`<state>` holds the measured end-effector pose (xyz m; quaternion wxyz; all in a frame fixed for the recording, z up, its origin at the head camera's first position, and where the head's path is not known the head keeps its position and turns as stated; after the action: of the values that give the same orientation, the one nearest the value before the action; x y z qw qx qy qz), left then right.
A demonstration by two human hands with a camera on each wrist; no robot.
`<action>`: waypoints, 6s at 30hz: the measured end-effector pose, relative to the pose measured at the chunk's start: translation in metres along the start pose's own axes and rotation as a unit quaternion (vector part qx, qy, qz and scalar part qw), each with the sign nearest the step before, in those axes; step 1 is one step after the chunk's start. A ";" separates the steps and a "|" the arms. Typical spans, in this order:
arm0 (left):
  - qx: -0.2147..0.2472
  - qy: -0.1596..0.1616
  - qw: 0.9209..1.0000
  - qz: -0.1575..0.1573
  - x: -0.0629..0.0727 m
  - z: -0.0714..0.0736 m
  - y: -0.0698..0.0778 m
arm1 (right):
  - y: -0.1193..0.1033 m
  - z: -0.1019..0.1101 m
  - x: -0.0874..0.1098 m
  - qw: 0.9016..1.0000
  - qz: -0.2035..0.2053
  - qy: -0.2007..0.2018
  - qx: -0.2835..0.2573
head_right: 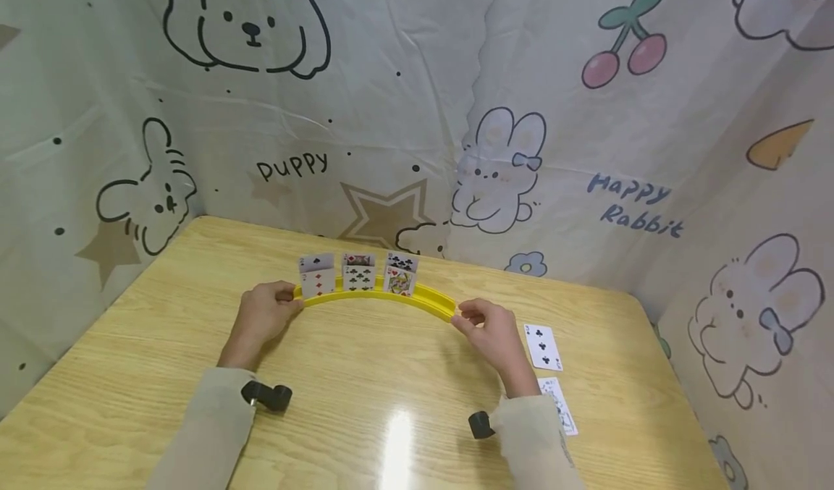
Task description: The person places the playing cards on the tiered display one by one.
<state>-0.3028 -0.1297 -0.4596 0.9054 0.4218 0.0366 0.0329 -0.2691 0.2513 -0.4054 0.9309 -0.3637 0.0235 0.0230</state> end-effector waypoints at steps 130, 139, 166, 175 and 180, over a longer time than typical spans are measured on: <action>0.012 -0.003 1.000 0.014 0.001 0.000 0.001 | 0.137 0.068 0.066 0.972 -0.187 -0.056 0.129; 0.007 0.002 1.000 0.002 0.000 0.001 0.002 | 0.121 0.071 0.066 0.980 -0.141 -0.056 0.130; 0.005 -0.001 1.000 -0.004 -0.002 0.000 0.000 | 0.071 0.082 0.057 0.996 -0.041 -0.021 0.082; 0.015 -0.004 1.000 -0.004 -0.002 -0.001 -0.003 | 0.054 0.077 0.042 0.996 -0.020 -0.002 0.084; 0.013 -0.001 1.000 -0.010 -0.002 0.000 -0.001 | 0.047 0.074 0.036 0.996 -0.007 0.020 0.084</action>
<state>-0.3046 -0.1305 -0.4605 0.9003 0.4329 0.0401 0.0232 -0.2343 0.3365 -0.3848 0.9578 -0.2843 0.0411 0.0072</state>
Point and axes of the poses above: each hand's wrist, its own x-axis away from the middle knuckle, its own z-axis out of the back of the hand, y = z × x, the point moved 8 cm from there along -x, towards the middle knuckle, and after that the axes turned 4 degrees about -z, right-handed, at the moved point
